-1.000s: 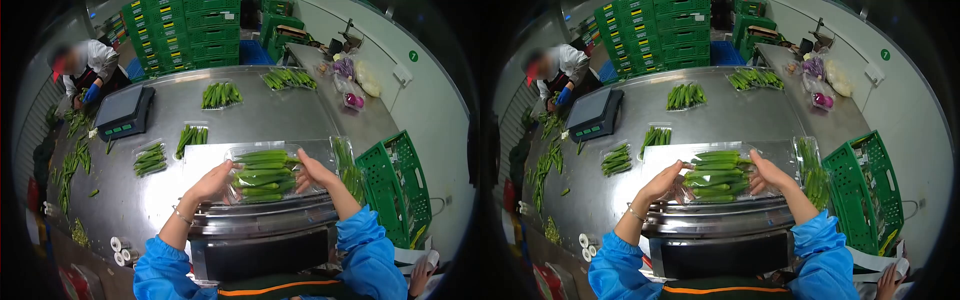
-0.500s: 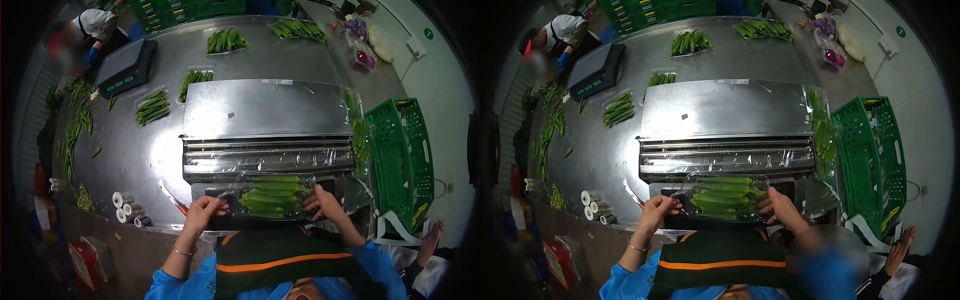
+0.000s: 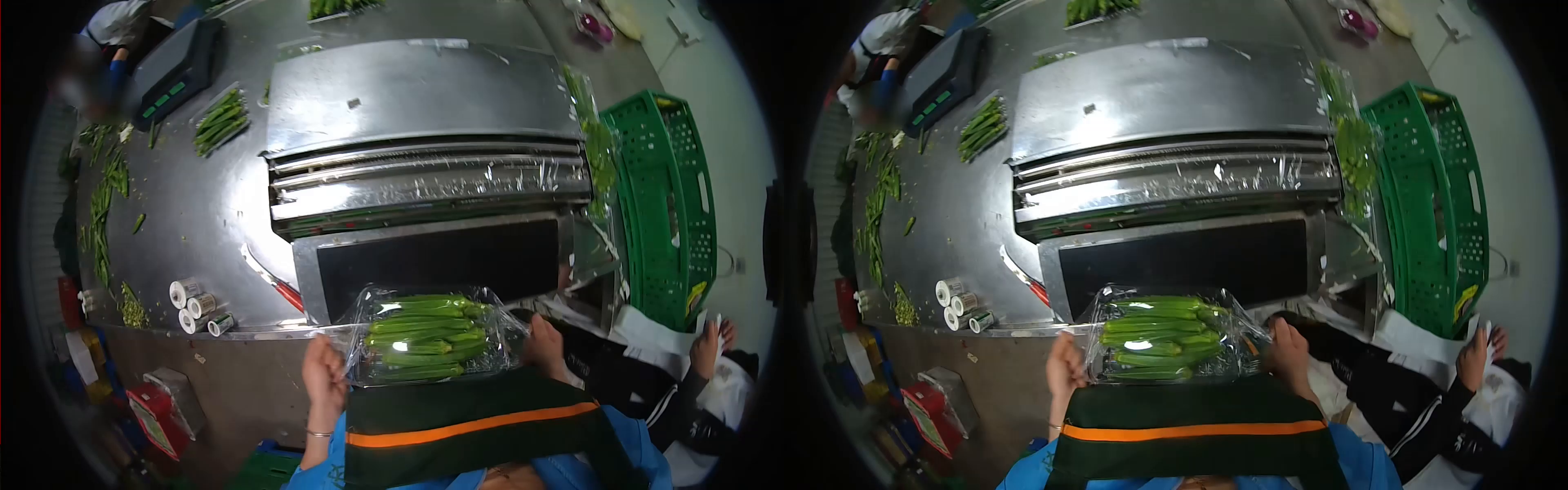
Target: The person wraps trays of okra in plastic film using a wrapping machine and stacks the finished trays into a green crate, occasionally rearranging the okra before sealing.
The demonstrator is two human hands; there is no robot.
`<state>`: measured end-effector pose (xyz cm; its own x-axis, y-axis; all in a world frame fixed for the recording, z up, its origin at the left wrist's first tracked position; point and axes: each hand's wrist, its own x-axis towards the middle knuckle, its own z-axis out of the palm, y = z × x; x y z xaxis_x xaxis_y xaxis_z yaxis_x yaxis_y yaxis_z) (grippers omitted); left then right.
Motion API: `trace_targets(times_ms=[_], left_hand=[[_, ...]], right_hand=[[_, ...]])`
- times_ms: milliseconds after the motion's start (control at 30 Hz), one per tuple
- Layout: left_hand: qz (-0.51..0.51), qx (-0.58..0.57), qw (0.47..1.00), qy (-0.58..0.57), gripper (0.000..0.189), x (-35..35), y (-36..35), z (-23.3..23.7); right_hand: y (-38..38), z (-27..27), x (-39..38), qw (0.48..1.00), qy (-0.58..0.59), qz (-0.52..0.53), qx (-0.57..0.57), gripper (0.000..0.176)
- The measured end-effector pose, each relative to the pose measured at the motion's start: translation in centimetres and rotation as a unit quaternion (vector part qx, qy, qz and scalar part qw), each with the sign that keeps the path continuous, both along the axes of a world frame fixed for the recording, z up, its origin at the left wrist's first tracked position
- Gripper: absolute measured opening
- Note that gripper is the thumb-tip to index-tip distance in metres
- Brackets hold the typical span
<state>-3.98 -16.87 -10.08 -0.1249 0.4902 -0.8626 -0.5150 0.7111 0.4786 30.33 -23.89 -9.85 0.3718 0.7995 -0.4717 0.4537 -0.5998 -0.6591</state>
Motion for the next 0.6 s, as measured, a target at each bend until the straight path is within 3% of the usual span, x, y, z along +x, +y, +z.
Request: trace_targets(times_ms=[33,67,100,133,200,300,400,433,500,533,567,600], left_hand=[[-0.085,-0.036,0.995,0.032,0.015,0.8,-0.6,-1.3],[-0.168,-0.063,0.982,0.062,0.017,1.9,-0.9,-3.3],[-0.369,0.103,0.920,0.078,0.023,-0.7,-4.2,-9.6],[-0.416,0.140,0.893,0.096,0.023,-0.3,-4.4,-11.1],[-0.411,0.102,0.906,0.008,0.024,1.4,-2.9,-8.9],[-0.345,0.035,0.917,-0.198,0.025,4.7,1.1,-2.1],[-0.328,0.024,0.882,-0.339,0.027,8.8,4.6,5.5],[-0.339,0.034,0.868,-0.361,0.027,10.6,5.8,7.5],[-0.391,0.088,0.840,-0.366,0.028,13.6,7.4,10.0],[-0.444,0.172,0.810,-0.342,0.029,15.1,8.6,10.1],[-0.485,0.256,0.777,-0.310,0.030,16.6,9.8,10.3],[-0.480,0.282,0.798,-0.232,0.030,17.3,10.9,12.0]], right_hand=[[-1.2,-1.9,-0.1,0.975,-0.181,0.129,0.022,0.013],[-0.8,-3.3,-0.7,0.989,-0.088,0.115,0.025,0.014],[-0.1,-4.1,-1.5,0.994,0.065,0.083,-0.007,0.016],[0.7,-4.2,-2.2,0.979,0.181,0.086,-0.046,0.020],[1.6,-2.8,-2.6,0.942,0.308,0.104,-0.077,0.028],[2.7,-0.4,-3.0,0.908,0.392,0.112,-0.092,0.042],[1.8,0.7,0.1,0.925,0.326,0.193,0.003,0.057],[1.9,0.9,1.6,0.932,0.284,0.220,0.054,0.062],[4.1,4.3,2.6,0.873,0.477,0.079,0.063,0.051],[5.2,5.9,3.1,0.825,0.561,0.008,0.069,0.046],[6.3,7.0,4.1,0.874,0.472,-0.002,0.115,0.047],[7.3,8.1,5.0,0.917,0.371,-0.017,0.149,0.047]])
